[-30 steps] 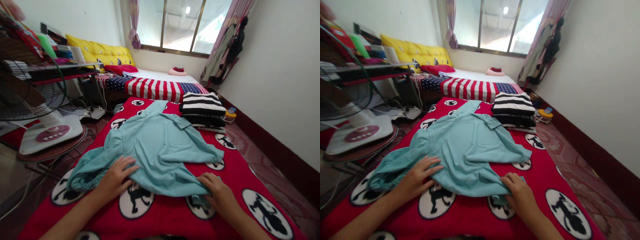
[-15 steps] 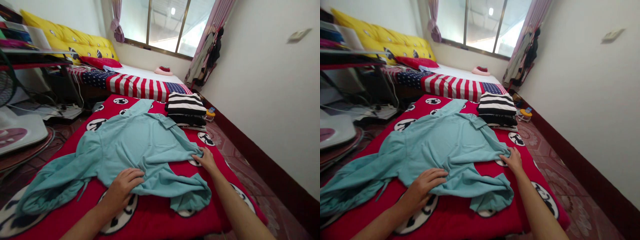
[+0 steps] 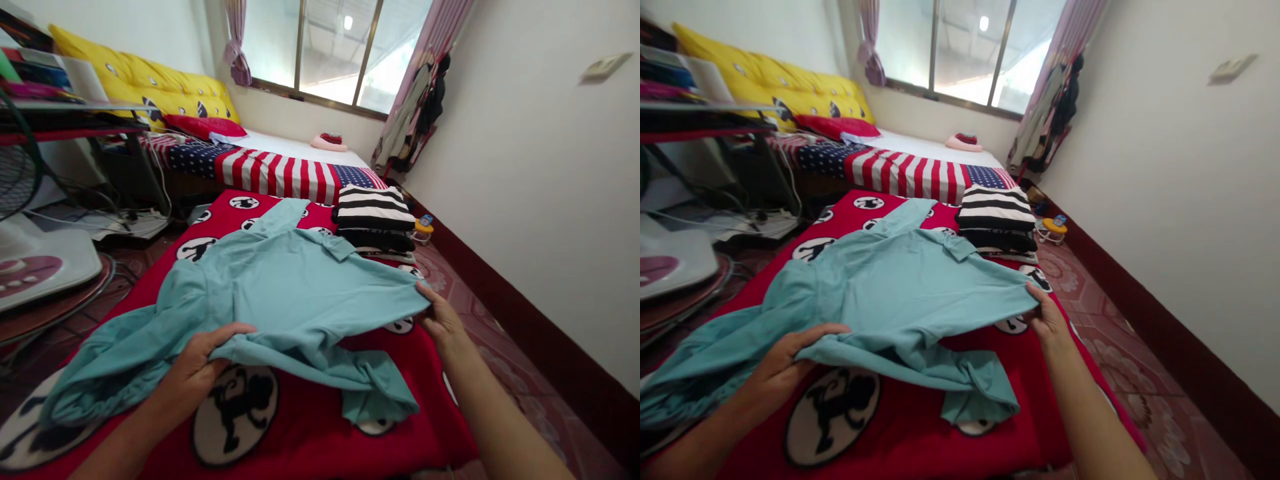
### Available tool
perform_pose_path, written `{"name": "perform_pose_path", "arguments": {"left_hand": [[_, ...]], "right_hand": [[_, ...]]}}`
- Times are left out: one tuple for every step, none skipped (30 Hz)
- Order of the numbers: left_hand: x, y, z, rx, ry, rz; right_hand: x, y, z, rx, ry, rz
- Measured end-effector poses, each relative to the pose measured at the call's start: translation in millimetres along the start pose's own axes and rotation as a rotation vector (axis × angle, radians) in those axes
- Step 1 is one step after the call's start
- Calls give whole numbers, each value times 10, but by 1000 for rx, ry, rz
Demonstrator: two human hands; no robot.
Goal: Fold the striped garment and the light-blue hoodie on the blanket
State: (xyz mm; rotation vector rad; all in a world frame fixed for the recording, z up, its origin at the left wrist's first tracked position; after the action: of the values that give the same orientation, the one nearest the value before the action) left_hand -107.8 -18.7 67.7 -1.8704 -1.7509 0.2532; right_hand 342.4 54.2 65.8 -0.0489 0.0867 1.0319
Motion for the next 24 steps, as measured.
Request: {"name": "perform_pose_path", "arguments": {"left_hand": [[-19,-46,-31,10,3,4],[-48,-80,-45,31,8,11],[-85,-102,-40,57,13,21],[-129,-111,-19,82,17,37],[-176,-104,16,102,20,65],[-224,-82,57,114,21,103],[-270,-48,97,120,21,149],[-312,-6,130,126,18,203],[-350,39,150,135,13,262],[-380,82,152,148,6,324],[-403,114,136,168,-8,383],[-422,139,106,194,-26,449],[-442,159,64,221,-47,530],[-459,164,19,246,-73,611],[-466,149,-21,264,-98,682],[-451,116,-54,274,-114,729],[-403,66,-75,279,-110,739],[-314,-1,-78,288,-85,699],[-184,-93,-54,314,-45,597],[-32,-212,-6,364,1,442],[113,-348,66,441,42,257],[229,-493,158,540,62,60],[305,-624,266,644,57,-122],[345,-725,382,733,32,-266]], "right_hand": [[-34,-57,-18,9,25,-17],[-76,-123,-49,9,51,-27],[-126,-198,-91,-2,77,-29],[-182,-278,-142,-28,101,-22],[-245,-360,-200,-71,124,-5],[-314,-442,-261,-130,145,21],[-386,-522,-319,-200,163,52],[-459,-595,-371,-276,175,87],[-531,-655,-411,-356,180,131],[-601,-697,-441,-442,179,188],[-665,-719,-458,-535,170,256],[-720,-722,-461,-642,149,337],[-759,-711,-445,-759,106,415],[-770,-691,-400,-884,34,471],[-752,-659,-326,-1006,-67,494],[-709,-609,-225,-1108,-187,481],[-652,-539,-110,-1179,-307,438],[-591,-447,-5,-1214,-409,383],[-531,-331,71,-1216,-481,338],[-475,-190,104,-1196,-520,318],[-422,-28,98,-1169,-542,315],[-372,146,68,-1150,-564,314],[-325,323,21,-1149,-593,308],[-279,493,-32,-1163,-630,292]]}}
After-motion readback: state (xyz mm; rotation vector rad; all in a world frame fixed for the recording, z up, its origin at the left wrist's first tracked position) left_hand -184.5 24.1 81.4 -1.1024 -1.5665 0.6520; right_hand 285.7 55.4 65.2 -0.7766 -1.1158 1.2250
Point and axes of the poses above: each hand's wrist, its own x-axis towards the middle knuckle, its own y-axis out of the palm, z = x × y, the point moved 8 cm from there along x, towards the middle knuckle, and after that the axes turned 9 degrees about -z, right-handed, at the moved point
